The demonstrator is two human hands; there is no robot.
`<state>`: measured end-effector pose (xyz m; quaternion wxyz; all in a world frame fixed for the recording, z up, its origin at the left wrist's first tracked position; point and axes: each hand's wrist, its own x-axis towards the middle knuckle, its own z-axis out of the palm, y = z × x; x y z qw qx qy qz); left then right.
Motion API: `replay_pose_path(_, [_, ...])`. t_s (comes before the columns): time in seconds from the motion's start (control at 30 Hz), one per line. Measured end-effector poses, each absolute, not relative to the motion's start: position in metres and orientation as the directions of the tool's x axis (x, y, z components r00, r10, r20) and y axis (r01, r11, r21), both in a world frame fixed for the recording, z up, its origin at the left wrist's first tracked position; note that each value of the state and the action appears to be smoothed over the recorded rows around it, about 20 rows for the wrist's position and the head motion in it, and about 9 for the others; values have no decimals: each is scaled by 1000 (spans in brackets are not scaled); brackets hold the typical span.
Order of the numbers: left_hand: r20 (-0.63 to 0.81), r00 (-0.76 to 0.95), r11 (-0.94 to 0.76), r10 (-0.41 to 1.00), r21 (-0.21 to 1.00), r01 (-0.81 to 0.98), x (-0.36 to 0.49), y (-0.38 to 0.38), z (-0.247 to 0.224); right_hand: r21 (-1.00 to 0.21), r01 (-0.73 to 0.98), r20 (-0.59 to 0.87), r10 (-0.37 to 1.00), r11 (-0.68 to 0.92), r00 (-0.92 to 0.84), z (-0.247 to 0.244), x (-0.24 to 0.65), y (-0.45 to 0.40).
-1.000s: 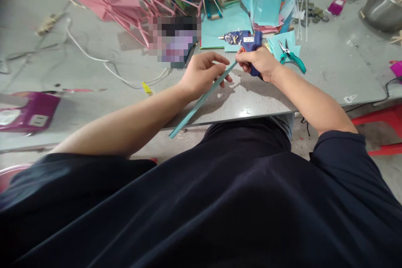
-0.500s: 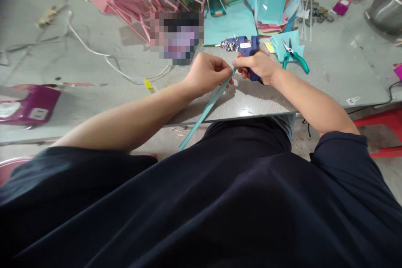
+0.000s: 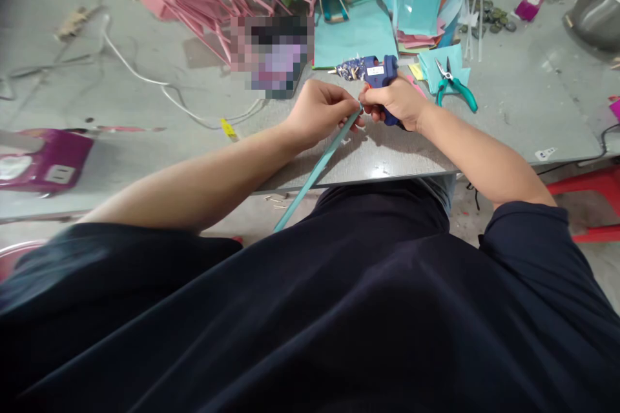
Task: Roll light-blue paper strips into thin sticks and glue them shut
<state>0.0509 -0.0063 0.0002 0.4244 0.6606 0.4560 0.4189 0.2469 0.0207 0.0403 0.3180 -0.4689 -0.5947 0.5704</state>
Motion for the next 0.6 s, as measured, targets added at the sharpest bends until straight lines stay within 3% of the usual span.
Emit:
replay_pose_path(0.37, [76, 225, -130, 971, 964, 232, 47, 0, -5, -983, 170, -109, 955, -63, -277, 34, 256, 38])
replay_pose_path(0.6, [57, 271, -98, 961, 985, 140, 47, 4, -8, -978, 202, -125, 935, -59, -332, 40, 251, 26])
